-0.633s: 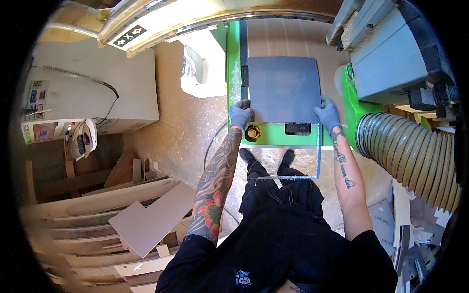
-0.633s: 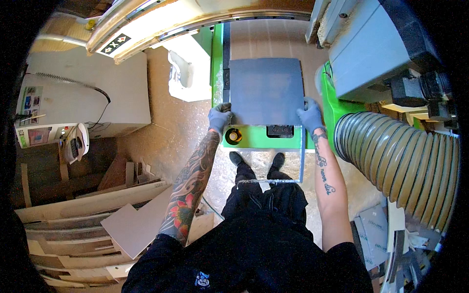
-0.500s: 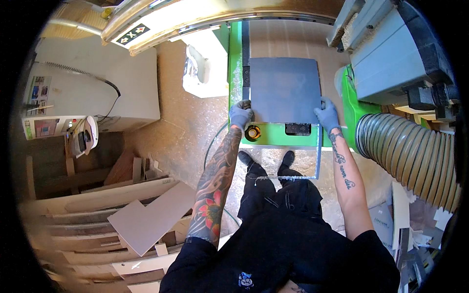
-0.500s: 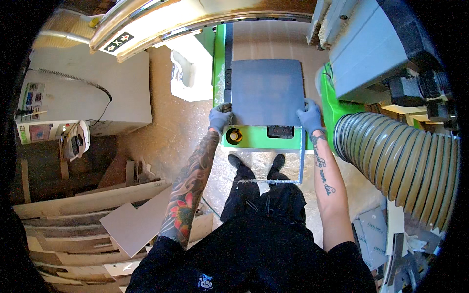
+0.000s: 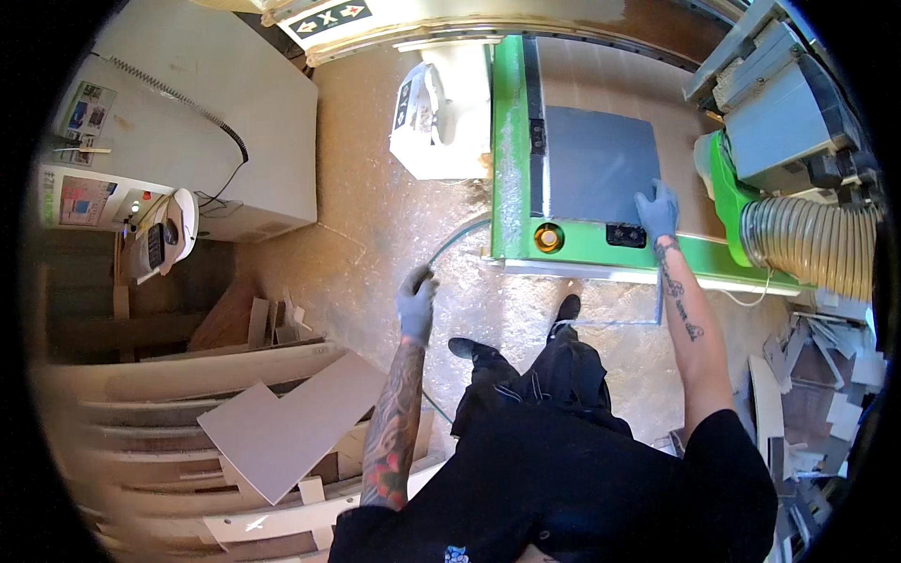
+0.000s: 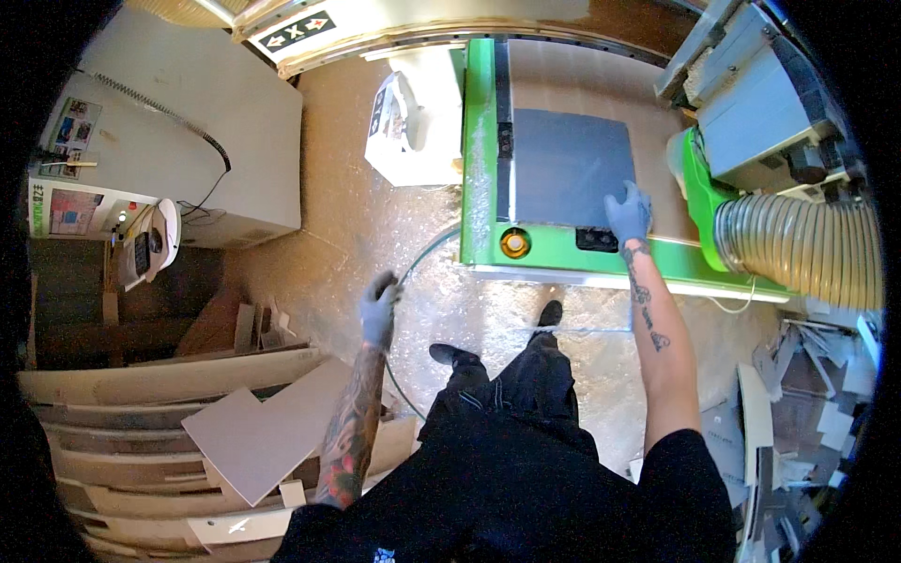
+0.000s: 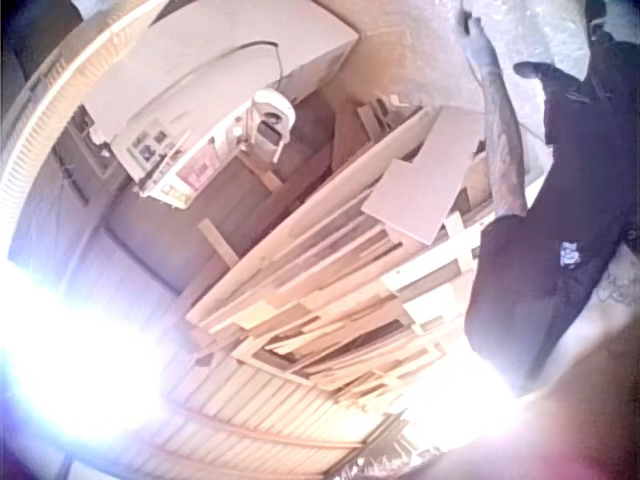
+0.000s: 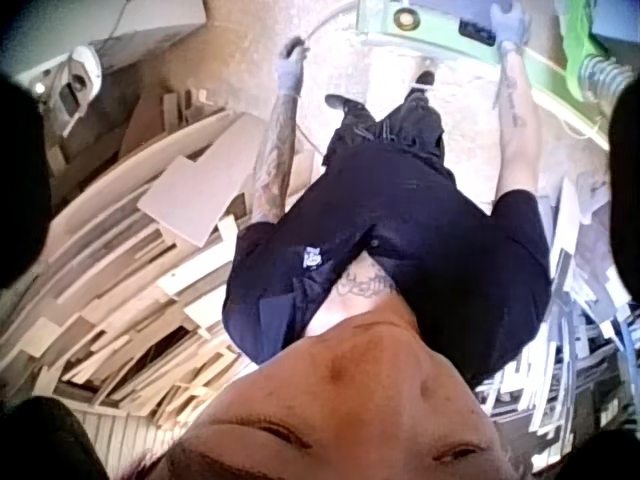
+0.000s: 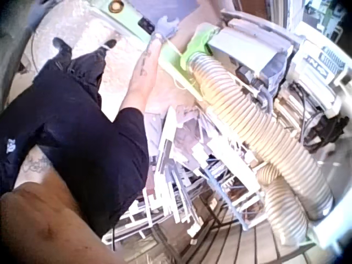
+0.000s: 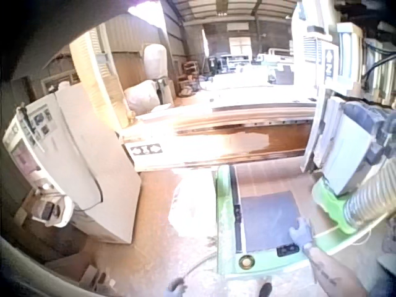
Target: The person places a grey rectangular board onto a CNC machine table and secures it. They then operate the machine's control panel using a mouse and keyboard. Afterward, they use a red marker to write on the board's surface and flip it over to mark the other side.
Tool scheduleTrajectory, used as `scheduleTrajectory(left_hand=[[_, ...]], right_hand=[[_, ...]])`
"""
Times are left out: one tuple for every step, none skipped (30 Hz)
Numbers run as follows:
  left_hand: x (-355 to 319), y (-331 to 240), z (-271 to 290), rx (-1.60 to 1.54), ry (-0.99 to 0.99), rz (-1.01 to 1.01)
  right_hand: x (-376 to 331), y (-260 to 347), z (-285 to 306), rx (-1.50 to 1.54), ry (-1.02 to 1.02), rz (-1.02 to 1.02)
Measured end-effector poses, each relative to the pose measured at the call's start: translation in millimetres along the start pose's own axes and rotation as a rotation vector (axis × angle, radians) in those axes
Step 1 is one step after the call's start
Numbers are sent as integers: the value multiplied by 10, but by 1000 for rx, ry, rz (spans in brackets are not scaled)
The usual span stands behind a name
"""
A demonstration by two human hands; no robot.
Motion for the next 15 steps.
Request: scheduleTrajectory(left_hand=[[-89, 64, 320, -1, -32, 23], [-161, 184, 615, -5, -55, 51], [-267, 310, 832, -11, -86, 82], [-350, 398, 1021, -14, -88, 87], [-421, 491, 1171, -18, -88, 93], [-467, 560, 1289, -17, -85, 98], [-518, 598, 1371, -20, -73, 108], [-560, 639, 1420, -23, -60, 118], [-589, 671, 1461, -29, -46, 126], [-603, 695, 1475, -38, -35, 130], [-639, 741, 1441, -94, -74, 139], [-656, 750, 1394, -80, -67, 158], [-653, 757, 1327, -65, -59, 178], [-632, 761, 1219, -56, -45, 179], [-646, 726, 1138, -36, -36, 183]], right_hand=[[-30, 168, 37, -35, 11, -12], [-76, 266, 78, -80, 18, -30], [-57, 270, 94, -50, 37, -81], [-35, 217, 87, -12, 55, -139], [-15, 140, 98, 24, 73, -198], [-26, 33, 90, -2, 26, -203], [-68, 6, 87, 20, 1, -194], [-110, -38, 88, 40, -24, -185], [-151, -30, 101, 61, -52, -174], [-213, 142, 195, 83, 61, -246], [-210, 164, 133, 44, 55, -212], [-249, 144, 107, -2, 47, -188], [-236, 123, 98, -48, 39, -165], [-154, 116, 75, -116, 40, -128], [-148, 224, 62, -148, 36, -135]])
Point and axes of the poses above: each hand's wrist, its own x-axis towards the middle knuckle, its own z-axis out of the back of the hand, y = z × x, the point moved 4 cm from there along x, towards the middle knuckle, and after that the axes turned 3 degrees about -x, right-handed, at the moved point
